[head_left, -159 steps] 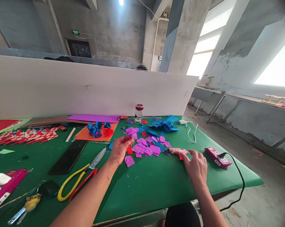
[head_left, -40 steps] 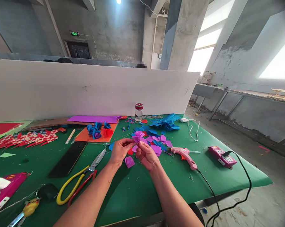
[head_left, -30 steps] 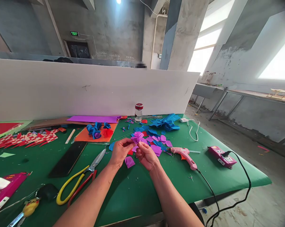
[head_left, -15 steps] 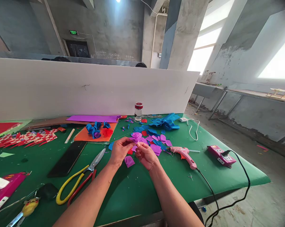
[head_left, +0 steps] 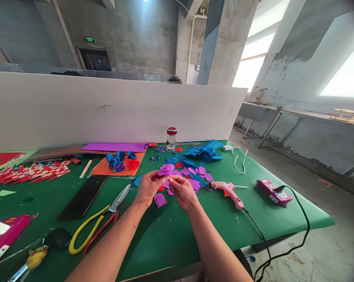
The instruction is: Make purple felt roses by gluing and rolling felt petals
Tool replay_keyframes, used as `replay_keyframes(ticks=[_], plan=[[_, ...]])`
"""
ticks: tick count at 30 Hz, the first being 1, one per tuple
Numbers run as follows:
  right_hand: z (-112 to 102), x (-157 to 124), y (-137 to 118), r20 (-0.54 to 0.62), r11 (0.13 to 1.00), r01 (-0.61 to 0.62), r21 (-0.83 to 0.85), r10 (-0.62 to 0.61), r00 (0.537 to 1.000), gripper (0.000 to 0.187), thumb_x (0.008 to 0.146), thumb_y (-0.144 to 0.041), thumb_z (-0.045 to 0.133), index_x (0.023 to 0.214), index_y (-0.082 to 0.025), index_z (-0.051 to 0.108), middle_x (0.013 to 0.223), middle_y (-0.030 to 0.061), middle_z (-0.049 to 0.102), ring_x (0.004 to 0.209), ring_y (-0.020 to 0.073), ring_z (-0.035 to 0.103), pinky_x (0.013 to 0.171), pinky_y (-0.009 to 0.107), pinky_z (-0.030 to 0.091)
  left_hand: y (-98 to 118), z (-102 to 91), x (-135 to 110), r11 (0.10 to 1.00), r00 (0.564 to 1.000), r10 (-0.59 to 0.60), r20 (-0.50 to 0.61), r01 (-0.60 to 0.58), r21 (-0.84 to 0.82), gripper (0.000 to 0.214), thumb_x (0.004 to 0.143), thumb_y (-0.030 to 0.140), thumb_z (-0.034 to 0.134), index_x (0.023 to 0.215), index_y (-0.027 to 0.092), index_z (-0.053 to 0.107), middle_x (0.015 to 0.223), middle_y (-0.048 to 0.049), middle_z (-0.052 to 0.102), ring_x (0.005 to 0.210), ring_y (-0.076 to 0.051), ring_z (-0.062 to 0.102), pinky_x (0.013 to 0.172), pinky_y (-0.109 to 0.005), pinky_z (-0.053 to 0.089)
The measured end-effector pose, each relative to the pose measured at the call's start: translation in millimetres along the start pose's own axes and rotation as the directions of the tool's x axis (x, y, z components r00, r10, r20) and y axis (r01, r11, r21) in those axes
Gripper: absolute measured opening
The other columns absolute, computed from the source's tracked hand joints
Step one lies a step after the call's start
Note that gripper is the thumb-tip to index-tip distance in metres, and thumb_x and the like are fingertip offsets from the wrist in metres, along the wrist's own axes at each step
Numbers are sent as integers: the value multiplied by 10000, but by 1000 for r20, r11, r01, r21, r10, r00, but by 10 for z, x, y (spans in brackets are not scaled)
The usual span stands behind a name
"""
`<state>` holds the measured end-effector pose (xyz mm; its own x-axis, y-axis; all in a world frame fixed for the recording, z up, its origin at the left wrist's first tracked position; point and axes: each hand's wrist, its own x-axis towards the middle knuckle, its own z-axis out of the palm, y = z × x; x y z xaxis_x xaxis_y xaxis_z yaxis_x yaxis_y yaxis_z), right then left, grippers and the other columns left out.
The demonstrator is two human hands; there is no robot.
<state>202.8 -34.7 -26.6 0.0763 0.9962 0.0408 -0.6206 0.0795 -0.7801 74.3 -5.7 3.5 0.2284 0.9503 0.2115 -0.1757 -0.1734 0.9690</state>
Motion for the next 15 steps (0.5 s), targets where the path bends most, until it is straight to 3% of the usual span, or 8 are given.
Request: replay_keyframes(ticks=[9, 15], plan=[[3, -6, -31, -2, 984, 113, -139, -115, 993, 224, 594, -295, 853, 725, -168, 723, 675, -24, 649, 598, 77, 510, 605, 223, 393, -23, 41, -14, 999, 997, 40, -69, -38, 29, 276, 638, 346, 788, 835, 161, 732, 759, -18, 698, 680, -143, 595, 637, -236, 468], [-95, 77, -29, 2, 988, -1, 155, 1, 1000, 251, 605, -297, 869, 731, -172, 692, 641, -47, 596, 586, 63, 510, 615, 203, 439, 82, -21, -10, 999, 1000, -7, -10, 8, 51, 309, 616, 366, 817, 820, 156, 719, 730, -4, 651, 654, -110, 531, 607, -212, 412]])
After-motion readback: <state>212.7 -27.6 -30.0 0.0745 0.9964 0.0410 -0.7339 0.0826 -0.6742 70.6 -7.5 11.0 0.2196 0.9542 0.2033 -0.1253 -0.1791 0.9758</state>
